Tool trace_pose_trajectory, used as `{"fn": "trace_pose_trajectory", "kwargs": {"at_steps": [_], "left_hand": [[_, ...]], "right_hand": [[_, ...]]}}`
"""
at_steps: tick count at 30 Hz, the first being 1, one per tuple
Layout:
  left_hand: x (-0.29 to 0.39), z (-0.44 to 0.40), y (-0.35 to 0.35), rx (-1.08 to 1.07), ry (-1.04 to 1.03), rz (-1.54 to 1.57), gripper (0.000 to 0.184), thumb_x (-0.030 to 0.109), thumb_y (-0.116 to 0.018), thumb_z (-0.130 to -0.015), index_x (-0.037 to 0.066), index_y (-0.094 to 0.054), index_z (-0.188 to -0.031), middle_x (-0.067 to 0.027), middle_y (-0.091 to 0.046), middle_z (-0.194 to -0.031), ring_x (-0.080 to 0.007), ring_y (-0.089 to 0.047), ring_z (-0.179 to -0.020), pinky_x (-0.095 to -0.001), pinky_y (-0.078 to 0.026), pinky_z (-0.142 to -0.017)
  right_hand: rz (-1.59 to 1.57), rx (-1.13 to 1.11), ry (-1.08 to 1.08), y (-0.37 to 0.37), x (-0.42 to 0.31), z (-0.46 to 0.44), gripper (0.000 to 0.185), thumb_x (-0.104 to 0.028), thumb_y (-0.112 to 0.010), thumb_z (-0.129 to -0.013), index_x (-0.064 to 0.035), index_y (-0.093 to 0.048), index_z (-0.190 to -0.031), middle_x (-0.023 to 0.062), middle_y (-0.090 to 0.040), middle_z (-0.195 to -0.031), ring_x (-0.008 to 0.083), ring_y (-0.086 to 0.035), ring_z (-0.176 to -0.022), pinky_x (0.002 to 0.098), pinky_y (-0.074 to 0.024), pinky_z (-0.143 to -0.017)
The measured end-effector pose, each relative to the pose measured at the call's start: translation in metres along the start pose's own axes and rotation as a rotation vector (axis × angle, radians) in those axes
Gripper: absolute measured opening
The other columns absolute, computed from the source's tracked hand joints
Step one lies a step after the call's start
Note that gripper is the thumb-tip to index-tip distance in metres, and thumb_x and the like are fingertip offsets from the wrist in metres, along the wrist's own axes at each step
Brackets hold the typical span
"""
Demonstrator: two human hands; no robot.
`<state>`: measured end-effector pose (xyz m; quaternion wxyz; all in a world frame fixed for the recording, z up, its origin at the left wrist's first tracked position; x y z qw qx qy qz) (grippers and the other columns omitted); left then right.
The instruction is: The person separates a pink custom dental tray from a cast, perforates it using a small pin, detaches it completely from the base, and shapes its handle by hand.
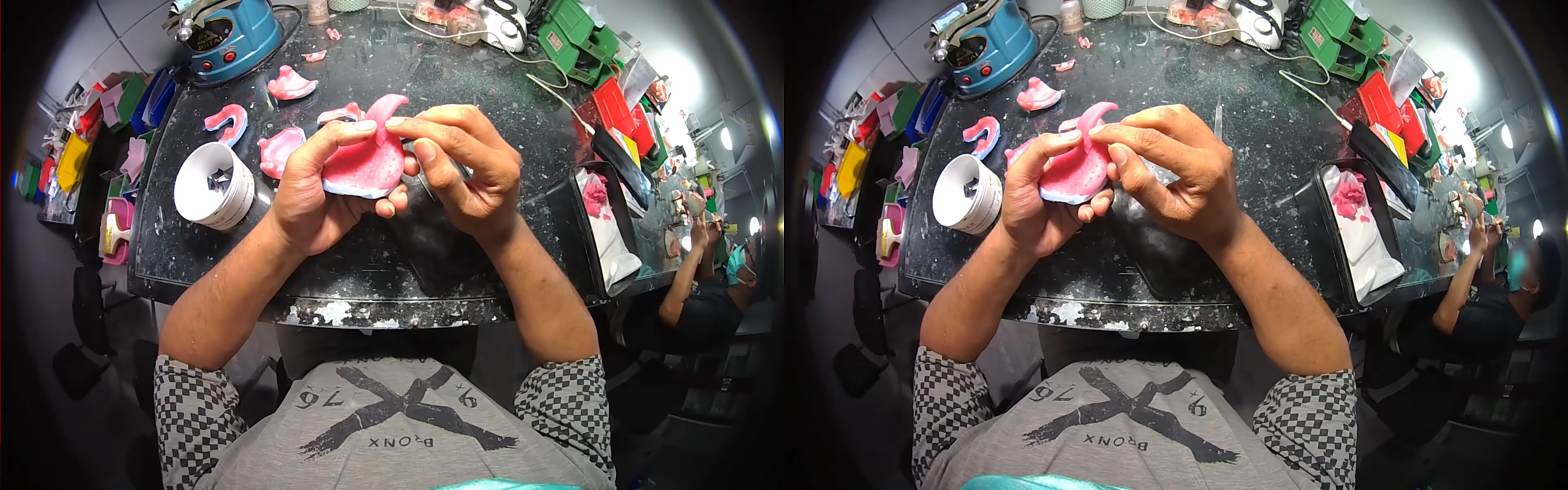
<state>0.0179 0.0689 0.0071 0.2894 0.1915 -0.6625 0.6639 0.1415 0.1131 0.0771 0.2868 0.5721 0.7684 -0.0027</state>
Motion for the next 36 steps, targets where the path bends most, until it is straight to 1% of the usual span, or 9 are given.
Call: {"fn": "trace_pose_trajectory", "kwargs": {"at_steps": [1, 8, 16, 25, 29, 32, 34, 35, 36], "left_hand": [[0.001, 0.000, -0.004, -0.078, -0.008, 0.033, 0.044, 0.031, -0.055, -0.097, -0.006, -0.057, -0.119, -0.0199, -0.069, -0.095, -0.0286, -0.071, -0.071, -0.0307, -0.062, -0.057], [0.002, 0.000, -0.004, -0.071, -0.031, 0.031, 0.045, 0.032, -0.054, -0.097, -0.005, -0.055, -0.123, -0.0192, -0.069, -0.094, -0.0276, -0.071, -0.072, -0.0306, -0.062, -0.058], [0.003, 0.001, -0.004, -0.088, -0.082, -0.097, 0.041, 0.026, -0.052, -0.100, -0.004, -0.050, -0.128, -0.0181, -0.065, -0.107, -0.0277, -0.071, -0.076, -0.0322, -0.061, -0.060], [0.002, 0.002, -0.006, -0.075, -0.064, -0.161, 0.042, 0.027, -0.054, -0.099, -0.004, -0.050, -0.127, -0.0181, -0.068, -0.099, -0.0268, -0.071, -0.076, -0.0319, -0.061, -0.061], [0.003, 0.003, -0.005, -0.040, -0.075, -0.155, 0.043, 0.027, -0.054, -0.098, -0.004, -0.050, -0.127, -0.0185, -0.067, -0.101, -0.0266, -0.071, -0.074, -0.0322, -0.062, -0.061], [0.003, 0.002, -0.012, -0.110, -0.082, -0.113, 0.043, 0.027, -0.053, -0.099, -0.004, -0.050, -0.128, -0.0179, -0.067, -0.105, -0.0274, -0.072, -0.081, -0.0372, -0.063, -0.070], [0.007, 0.000, -0.010, -0.058, -0.196, -0.056, 0.043, 0.026, -0.052, -0.100, -0.003, -0.049, -0.130, -0.0170, -0.065, -0.112, -0.0278, -0.071, -0.094, -0.0432, -0.061, -0.082], [0.009, 0.001, -0.010, -0.096, -0.211, -0.053, 0.042, 0.026, -0.051, -0.100, -0.002, -0.049, -0.132, -0.0158, -0.062, -0.121, -0.0274, -0.066, -0.110, -0.0491, -0.055, -0.097], [0.008, 0.001, -0.011, -0.096, -0.213, -0.053, 0.042, 0.026, -0.051, -0.100, -0.002, -0.049, -0.132, -0.0158, -0.062, -0.121, -0.0274, -0.066, -0.110, -0.0491, -0.055, -0.097]], "right_hand": [[0.006, -0.013, 0.001, -0.001, 0.000, -0.001, 0.016, -0.007, -0.068, -0.085, -0.0044, -0.076, -0.099, 0.0101, -0.071, -0.091, 0.0222, -0.067, -0.083, 0.0330, -0.0532, -0.075], [0.027, -0.009, 0.120, 0.001, -0.006, -0.002, 0.016, -0.005, -0.067, -0.085, -0.0026, -0.075, -0.099, 0.0112, -0.073, -0.093, 0.0235, -0.068, -0.085, 0.0337, -0.0537, -0.076], [0.094, -0.006, 0.129, 0.000, -0.009, -0.004, 0.014, -0.006, -0.068, -0.085, -0.0029, -0.075, -0.097, 0.0098, -0.073, -0.093, 0.0233, -0.068, -0.085, 0.0340, -0.0535, -0.077], [-0.032, 0.023, -0.001, 0.003, -0.002, -0.001, 0.013, -0.008, -0.064, -0.091, -0.0036, -0.074, -0.098, 0.0096, -0.071, -0.091, 0.0219, -0.067, -0.084, 0.0329, -0.0521, -0.076], [-0.042, 0.055, 0.000, 0.004, 0.001, 0.001, 0.011, -0.006, -0.067, -0.090, -0.0038, -0.073, -0.098, 0.0085, -0.071, -0.091, 0.0206, -0.067, -0.084, 0.0321, -0.0522, -0.076], [-0.171, 0.185, -0.131, 0.007, 0.015, 0.009, 0.012, -0.002, -0.070, -0.087, -0.0038, -0.072, -0.099, 0.0079, -0.071, -0.092, 0.0201, -0.068, -0.085, 0.0314, -0.0526, -0.077], [-0.052, 0.118, -0.084, 0.005, 0.014, 0.006, 0.017, 0.002, -0.073, -0.084, -0.0039, -0.070, -0.099, 0.0081, -0.072, -0.096, 0.0197, -0.069, -0.085, 0.0306, -0.0531, -0.076], [-0.055, 0.119, -0.179, 0.004, 0.017, 0.008, 0.015, -0.002, -0.070, -0.087, -0.0046, -0.071, -0.102, 0.0091, -0.072, -0.099, 0.0220, -0.069, -0.089, 0.0326, -0.0522, -0.080], [-0.055, 0.119, -0.177, 0.003, 0.016, 0.005, 0.015, -0.002, -0.070, -0.087, -0.0046, -0.071, -0.102, 0.0091, -0.072, -0.099, 0.0220, -0.069, -0.089, 0.0326, -0.0522, -0.080]]}}
Point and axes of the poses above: each hand's wrist, its own z-axis away from the middle knuckle, its own y-axis out of the back of the hand, x = y × z, the point moved 8 cm from there along -z, towards the middle knuckle
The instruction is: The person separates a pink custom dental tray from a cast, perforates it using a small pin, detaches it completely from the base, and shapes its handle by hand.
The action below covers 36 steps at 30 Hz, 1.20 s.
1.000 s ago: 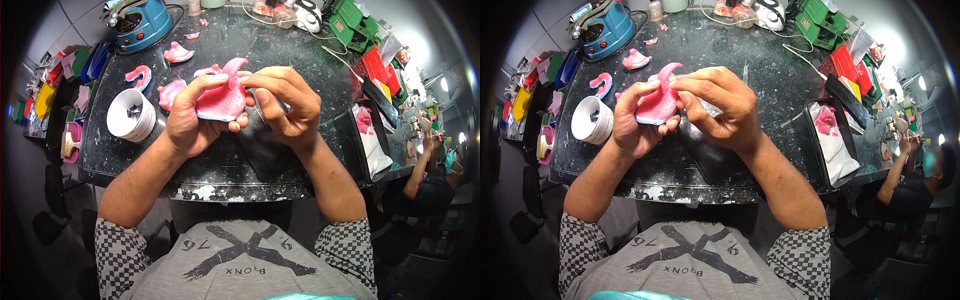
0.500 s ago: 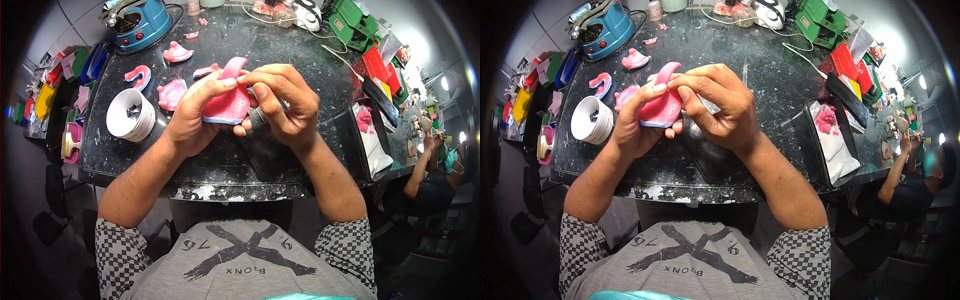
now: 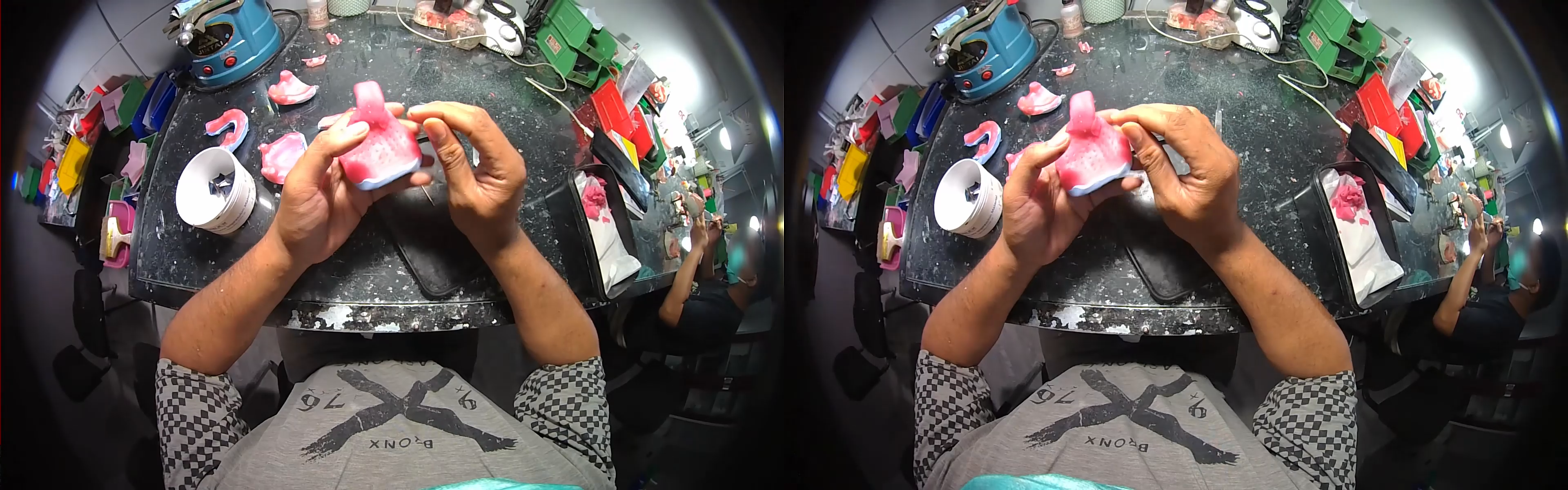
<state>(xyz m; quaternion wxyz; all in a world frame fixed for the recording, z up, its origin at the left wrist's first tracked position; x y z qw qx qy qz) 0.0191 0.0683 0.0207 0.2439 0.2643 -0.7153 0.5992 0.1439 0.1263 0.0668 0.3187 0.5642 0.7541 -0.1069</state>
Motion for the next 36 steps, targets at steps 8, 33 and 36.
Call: {"fn": "trace_pose_trajectory", "kwargs": {"at_steps": [8, 33, 36], "left_hand": [[0.002, 0.003, 0.012, 0.104, -0.124, 0.189, 0.050, 0.021, -0.051, -0.097, 0.000, -0.039, -0.141, -0.0166, -0.047, -0.142, -0.0247, -0.047, -0.133, -0.0383, -0.040, -0.109], [0.007, 0.006, -0.004, 0.063, -0.119, 0.100, 0.046, 0.013, -0.047, -0.102, 0.000, -0.039, -0.145, -0.0130, -0.052, -0.139, -0.0175, -0.056, -0.122, -0.0352, -0.046, -0.104], [0.009, 0.007, -0.004, 0.055, -0.127, 0.026, 0.048, 0.013, -0.047, -0.101, -0.001, -0.037, -0.146, -0.0134, -0.052, -0.139, -0.0178, -0.057, -0.121, -0.0349, -0.047, -0.103]], "right_hand": [[0.308, -0.149, 0.177, -0.022, -0.014, 0.004, 0.039, -0.022, -0.078, -0.077, -0.0067, -0.070, -0.111, 0.0089, -0.065, -0.112, 0.0268, -0.061, -0.104, 0.0405, -0.0445, -0.095], [0.374, -0.102, 0.269, -0.009, -0.028, -0.001, 0.050, -0.014, -0.083, -0.067, -0.0075, -0.071, -0.115, 0.0095, -0.065, -0.112, 0.0268, -0.060, -0.109, 0.0493, -0.0394, -0.106], [0.394, -0.114, 0.249, -0.009, -0.028, -0.001, 0.049, -0.014, -0.083, -0.067, -0.0079, -0.071, -0.114, 0.0088, -0.064, -0.113, 0.0270, -0.059, -0.109, 0.0495, -0.0387, -0.106]]}}
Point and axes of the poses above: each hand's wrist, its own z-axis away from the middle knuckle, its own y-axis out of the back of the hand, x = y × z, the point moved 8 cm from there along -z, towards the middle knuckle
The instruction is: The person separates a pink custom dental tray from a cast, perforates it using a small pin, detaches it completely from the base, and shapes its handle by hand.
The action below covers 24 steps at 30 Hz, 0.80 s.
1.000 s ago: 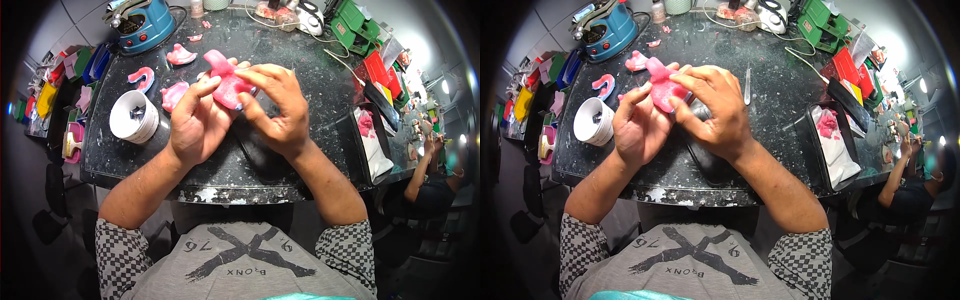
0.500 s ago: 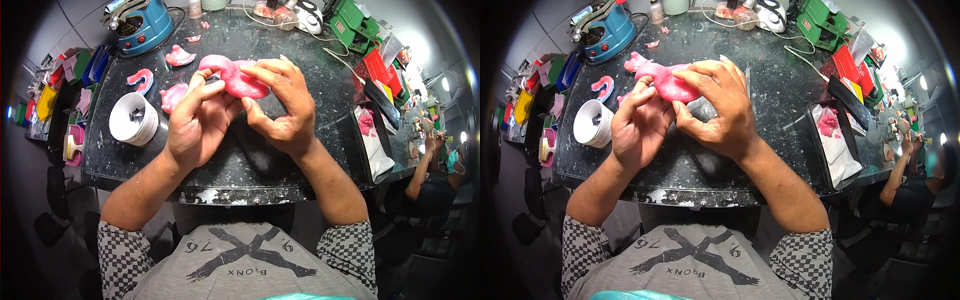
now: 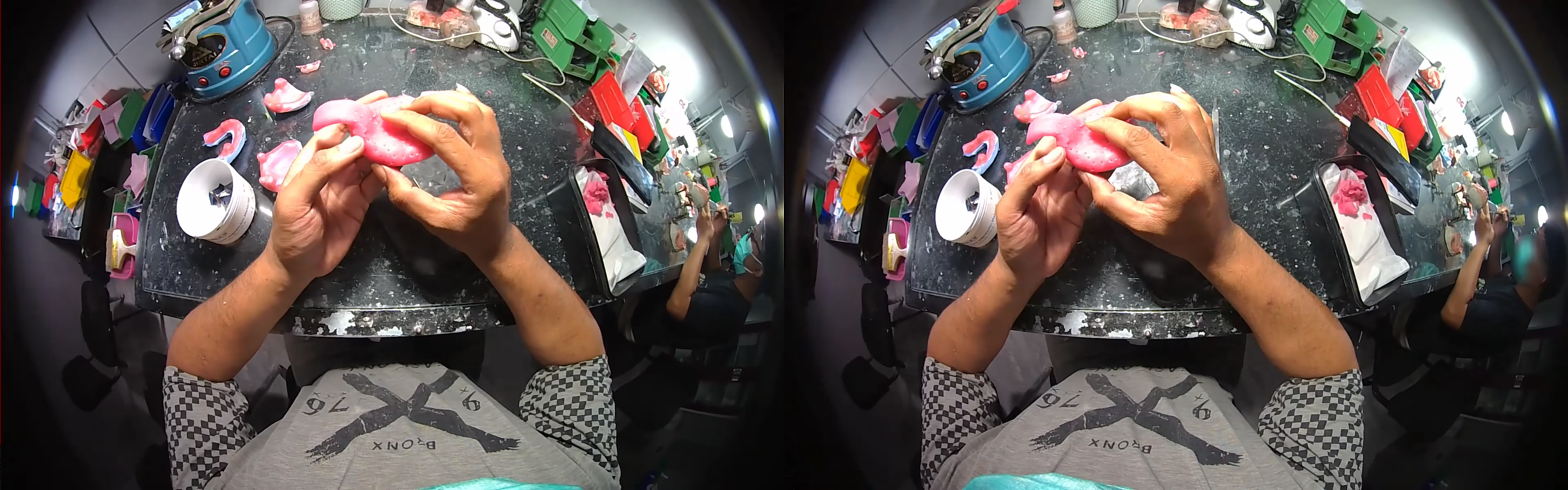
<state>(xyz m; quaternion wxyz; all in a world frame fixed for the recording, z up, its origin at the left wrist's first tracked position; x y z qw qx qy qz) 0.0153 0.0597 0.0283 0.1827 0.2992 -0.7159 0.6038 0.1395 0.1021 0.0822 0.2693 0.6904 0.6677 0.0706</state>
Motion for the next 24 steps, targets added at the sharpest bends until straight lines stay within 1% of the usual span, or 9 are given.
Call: {"fn": "trace_pose_trajectory", "kwargs": {"at_steps": [4, 8, 10, 11, 13, 14, 16, 23, 24], "left_hand": [[0.000, 0.001, -0.002, 0.001, -0.013, -0.042, 0.053, 0.013, -0.050, -0.101, -0.003, -0.033, -0.148, -0.0140, -0.053, -0.139, -0.0184, -0.058, -0.121, -0.0351, -0.047, -0.104], [0.000, 0.002, -0.003, -0.047, -0.004, -0.037, 0.048, 0.012, -0.049, -0.101, -0.004, -0.037, -0.144, -0.0159, -0.051, -0.139, -0.0193, -0.056, -0.124, -0.0336, -0.047, -0.105], [0.001, 0.003, -0.010, -0.149, 0.003, 0.075, 0.036, 0.010, -0.049, -0.101, 0.000, -0.046, -0.136, -0.0137, -0.056, -0.132, -0.0193, -0.058, -0.121, -0.0336, -0.049, -0.103], [0.001, 0.003, -0.011, -0.149, 0.003, 0.074, 0.036, 0.010, -0.049, -0.101, 0.000, -0.046, -0.136, -0.0137, -0.056, -0.132, -0.0193, -0.058, -0.121, -0.0336, -0.049, -0.103], [0.000, 0.003, -0.013, -0.126, 0.008, 0.066, 0.027, 0.009, -0.049, -0.101, 0.003, -0.051, -0.128, -0.0120, -0.060, -0.126, -0.0195, -0.059, -0.119, -0.0338, -0.050, -0.102], [0.000, 0.003, -0.011, -0.127, 0.009, 0.065, 0.027, 0.009, -0.049, -0.101, 0.003, -0.051, -0.128, -0.0120, -0.060, -0.126, -0.0195, -0.059, -0.119, -0.0338, -0.050, -0.102], [-0.002, 0.003, -0.003, -0.093, 0.008, -0.040, 0.053, 0.013, -0.051, -0.102, -0.004, -0.032, -0.149, -0.0150, -0.052, -0.139, -0.0191, -0.057, -0.124, -0.0352, -0.047, -0.104], [0.001, 0.003, -0.007, -0.111, -0.029, -0.045, 0.054, 0.013, -0.050, -0.102, -0.004, -0.030, -0.150, -0.0152, -0.053, -0.138, -0.0193, -0.059, -0.121, -0.0345, -0.048, -0.104], [0.000, 0.003, -0.007, -0.122, -0.015, -0.010, 0.041, 0.011, -0.049, -0.102, -0.001, -0.040, -0.140, -0.0156, -0.055, -0.135, -0.0214, -0.058, -0.123, -0.0358, -0.048, -0.104]], "right_hand": [[-0.012, -0.005, 0.001, 0.000, -0.001, 0.000, 0.049, -0.015, -0.082, -0.067, -0.0082, -0.072, -0.115, 0.0087, -0.063, -0.115, 0.0265, -0.058, -0.111, 0.0498, -0.0374, -0.108], [-0.008, -0.017, 0.010, 0.000, -0.003, -0.001, 0.049, -0.016, -0.081, -0.067, -0.0092, -0.072, -0.115, 0.0086, -0.062, -0.118, 0.0262, -0.056, -0.114, 0.0498, -0.0353, -0.110], [-0.011, -0.018, 0.018, 0.002, -0.002, -0.002, 0.049, -0.016, -0.080, -0.067, -0.0100, -0.072, -0.115, 0.0085, -0.062, -0.119, 0.0265, -0.056, -0.116, 0.0498, -0.0348, -0.110], [-0.002, -0.013, 0.031, 0.004, -0.003, -0.002, 0.048, -0.015, -0.080, -0.067, -0.0110, -0.073, -0.114, 0.0083, -0.062, -0.121, 0.0271, -0.055, -0.117, 0.0500, -0.0344, -0.111], [0.007, -0.008, 0.042, 0.005, -0.003, -0.001, 0.047, -0.015, -0.080, -0.067, -0.0120, -0.073, -0.114, 0.0081, -0.062, -0.122, 0.0277, -0.054, -0.119, 0.0501, -0.0341, -0.111], [0.010, -0.008, 0.043, 0.004, -0.002, -0.001, 0.048, -0.015, -0.080, -0.067, -0.0129, -0.074, -0.114, 0.0081, -0.062, -0.124, 0.0283, -0.053, -0.120, 0.0503, -0.0338, -0.111], [0.015, -0.005, 0.042, 0.005, -0.002, -0.001, 0.048, -0.015, -0.080, -0.066, -0.0138, -0.074, -0.114, 0.0080, -0.062, -0.125, 0.0289, -0.053, -0.122, 0.0506, -0.0335, -0.112], [-0.041, 0.011, -0.035, 0.003, 0.000, -0.001, 0.043, -0.015, -0.081, -0.066, -0.0124, -0.073, -0.109, 0.0088, -0.061, -0.127, 0.0295, -0.052, -0.124, 0.0507, -0.0328, -0.112], [-0.032, -0.003, -0.023, 0.002, 0.000, -0.001, 0.043, -0.015, -0.081, -0.066, -0.0123, -0.073, -0.109, 0.0090, -0.060, -0.127, 0.0295, -0.052, -0.123, 0.0507, -0.0328, -0.112]]}}
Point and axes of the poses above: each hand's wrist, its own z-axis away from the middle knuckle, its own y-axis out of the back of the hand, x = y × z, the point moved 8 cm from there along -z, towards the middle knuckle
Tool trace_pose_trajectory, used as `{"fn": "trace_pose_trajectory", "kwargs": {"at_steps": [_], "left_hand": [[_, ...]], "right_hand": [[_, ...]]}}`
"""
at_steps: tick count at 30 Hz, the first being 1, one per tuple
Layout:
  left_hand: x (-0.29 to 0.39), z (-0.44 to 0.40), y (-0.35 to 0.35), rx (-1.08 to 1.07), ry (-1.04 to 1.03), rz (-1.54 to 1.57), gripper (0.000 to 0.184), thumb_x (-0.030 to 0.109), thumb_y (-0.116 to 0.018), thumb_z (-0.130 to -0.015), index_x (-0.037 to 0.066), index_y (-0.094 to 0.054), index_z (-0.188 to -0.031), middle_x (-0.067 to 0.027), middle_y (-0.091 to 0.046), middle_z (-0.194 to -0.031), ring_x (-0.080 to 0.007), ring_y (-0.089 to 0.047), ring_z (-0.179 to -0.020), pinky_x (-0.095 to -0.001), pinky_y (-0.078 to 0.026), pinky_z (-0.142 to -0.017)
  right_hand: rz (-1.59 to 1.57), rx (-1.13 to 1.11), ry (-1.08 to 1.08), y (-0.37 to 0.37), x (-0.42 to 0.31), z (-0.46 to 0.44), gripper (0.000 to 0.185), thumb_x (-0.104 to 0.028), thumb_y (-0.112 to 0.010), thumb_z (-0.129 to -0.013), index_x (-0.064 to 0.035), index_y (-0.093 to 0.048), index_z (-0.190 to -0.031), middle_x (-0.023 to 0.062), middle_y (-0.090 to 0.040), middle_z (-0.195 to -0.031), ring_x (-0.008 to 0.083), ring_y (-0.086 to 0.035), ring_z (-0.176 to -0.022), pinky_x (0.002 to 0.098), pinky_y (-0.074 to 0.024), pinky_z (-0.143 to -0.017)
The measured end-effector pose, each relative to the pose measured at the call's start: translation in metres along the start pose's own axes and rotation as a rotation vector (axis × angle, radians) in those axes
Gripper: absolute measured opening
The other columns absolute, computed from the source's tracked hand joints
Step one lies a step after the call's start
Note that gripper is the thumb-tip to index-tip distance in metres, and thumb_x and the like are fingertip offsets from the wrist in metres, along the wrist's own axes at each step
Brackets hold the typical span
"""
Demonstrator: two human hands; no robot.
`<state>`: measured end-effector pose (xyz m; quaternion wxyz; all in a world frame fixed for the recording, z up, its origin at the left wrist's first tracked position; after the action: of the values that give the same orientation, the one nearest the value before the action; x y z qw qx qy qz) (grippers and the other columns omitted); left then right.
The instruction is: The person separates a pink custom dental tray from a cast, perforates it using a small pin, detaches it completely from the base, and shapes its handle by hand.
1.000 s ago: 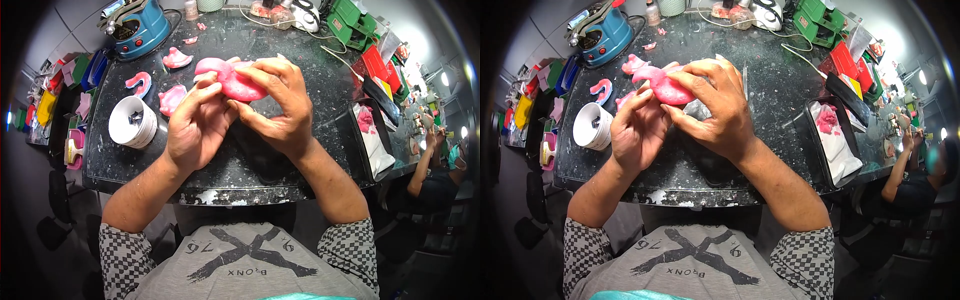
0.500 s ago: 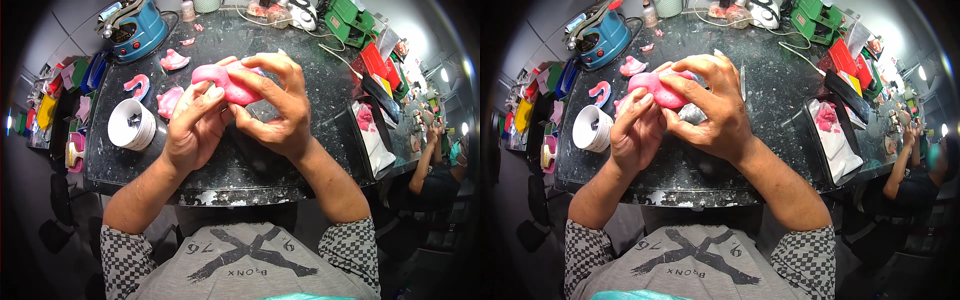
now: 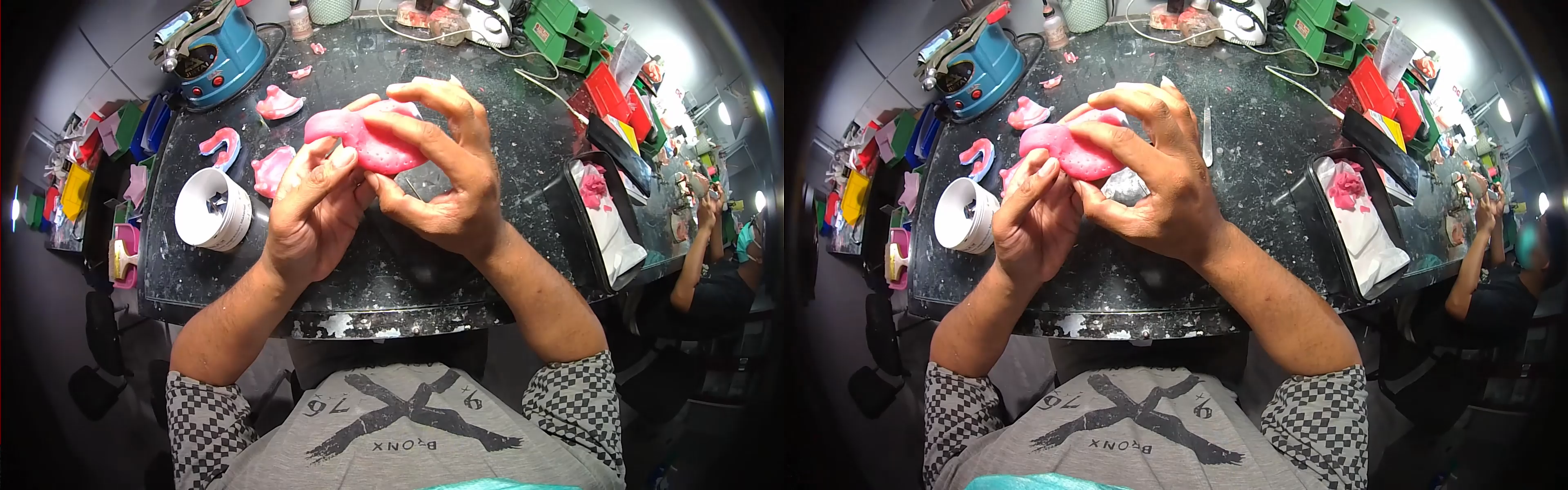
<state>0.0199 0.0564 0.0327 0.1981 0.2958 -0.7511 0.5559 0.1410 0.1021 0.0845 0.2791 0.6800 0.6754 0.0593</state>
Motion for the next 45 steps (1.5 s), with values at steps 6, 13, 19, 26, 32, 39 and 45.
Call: {"fn": "trace_pose_trajectory", "kwargs": {"at_steps": [6, 13, 19, 26, 32, 39, 45], "left_hand": [[-0.002, 0.001, -0.002, -0.038, 0.006, 0.086, 0.042, 0.011, -0.048, -0.102, -0.001, -0.039, -0.142, -0.0152, -0.056, -0.134, -0.0204, -0.058, -0.122, -0.0343, -0.048, -0.104], [-0.005, 0.002, 0.006, 0.090, 0.030, -0.034, 0.049, 0.012, -0.051, -0.104, -0.001, -0.034, -0.148, -0.0110, -0.057, -0.132, -0.0146, -0.060, -0.117, -0.0285, -0.051, -0.098], [-0.008, 0.001, 0.007, 0.063, 0.006, -0.039, 0.041, 0.013, -0.053, -0.104, 0.001, -0.042, -0.142, -0.0088, -0.059, -0.128, -0.0137, -0.061, -0.115, -0.0282, -0.053, -0.095], [-0.011, 0.001, 0.022, 0.151, 0.032, -0.111, 0.027, 0.014, -0.056, -0.103, 0.005, -0.054, -0.129, -0.0060, -0.063, -0.121, -0.0132, -0.065, -0.108, -0.0274, -0.056, -0.091], [-0.012, 0.003, 0.026, 0.171, 0.041, -0.158, 0.026, 0.014, -0.057, -0.102, 0.006, -0.055, -0.127, -0.0078, -0.063, -0.123, -0.0158, -0.065, -0.111, -0.0310, -0.055, -0.095], [0.000, -0.001, 0.009, 0.098, -0.029, -0.158, 0.043, 0.022, -0.051, -0.104, -0.003, -0.046, -0.139, -0.0148, -0.061, -0.129, -0.0204, -0.064, -0.115, -0.0373, -0.053, -0.101], [0.003, -0.001, 0.011, 0.138, -0.035, -0.252, 0.049, 0.023, -0.051, -0.104, -0.004, -0.041, -0.144, -0.0147, -0.062, -0.128, -0.0209, -0.064, -0.115, -0.0368, -0.052, -0.100]], "right_hand": [[-0.015, 0.077, 0.059, 0.004, -0.005, 0.001, 0.043, -0.016, -0.080, -0.069, -0.0166, -0.073, -0.111, 0.0051, -0.061, -0.123, 0.0271, -0.053, -0.122, 0.0506, -0.0292, -0.113], [0.029, 0.064, 0.127, 0.005, -0.009, 0.003, 0.041, -0.017, -0.082, -0.071, -0.0206, -0.075, -0.111, 0.0015, -0.065, -0.124, 0.0256, -0.053, -0.122, 0.0491, -0.0282, -0.115], [0.087, 0.046, 0.112, 0.007, -0.006, 0.001, 0.038, -0.019, -0.081, -0.072, -0.0234, -0.076, -0.109, 0.0011, -0.065, -0.124, 0.0250, -0.052, -0.125, 0.0503, -0.0268, -0.116], [0.045, 0.065, 0.079, 0.005, -0.004, 0.002, 0.038, -0.019, -0.082, -0.071, -0.0247, -0.076, -0.108, 0.0006, -0.065, -0.125, 0.0248, -0.053, -0.124, 0.0506, -0.0262, -0.116], [0.090, 0.075, 0.117, 0.009, -0.004, 0.001, 0.036, -0.018, -0.083, -0.071, -0.0244, -0.076, -0.105, 0.0000, -0.066, -0.123, 0.0242, -0.054, -0.123, 0.0499, -0.0260, -0.117], [0.034, 0.108, 0.122, 0.011, -0.007, -0.001, 0.043, -0.010, -0.083, -0.069, -0.0175, -0.073, -0.110, 0.0057, -0.066, -0.121, 0.0264, -0.057, -0.120, 0.0467, -0.0312, -0.115], [0.103, 0.082, 0.159, 0.007, -0.009, 0.001, 0.043, -0.010, -0.083, -0.069, -0.0166, -0.072, -0.110, 0.0054, -0.065, -0.122, 0.0256, -0.057, -0.119, 0.0470, -0.0321, -0.115]]}}
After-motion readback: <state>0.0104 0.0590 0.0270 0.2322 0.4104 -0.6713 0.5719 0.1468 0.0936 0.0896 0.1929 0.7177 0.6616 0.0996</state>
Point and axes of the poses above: each hand's wrist, its own z-axis away from the middle knuckle, its own y-axis out of the back of the hand, x = y × z, the point moved 8 cm from there along -z, towards the middle knuckle
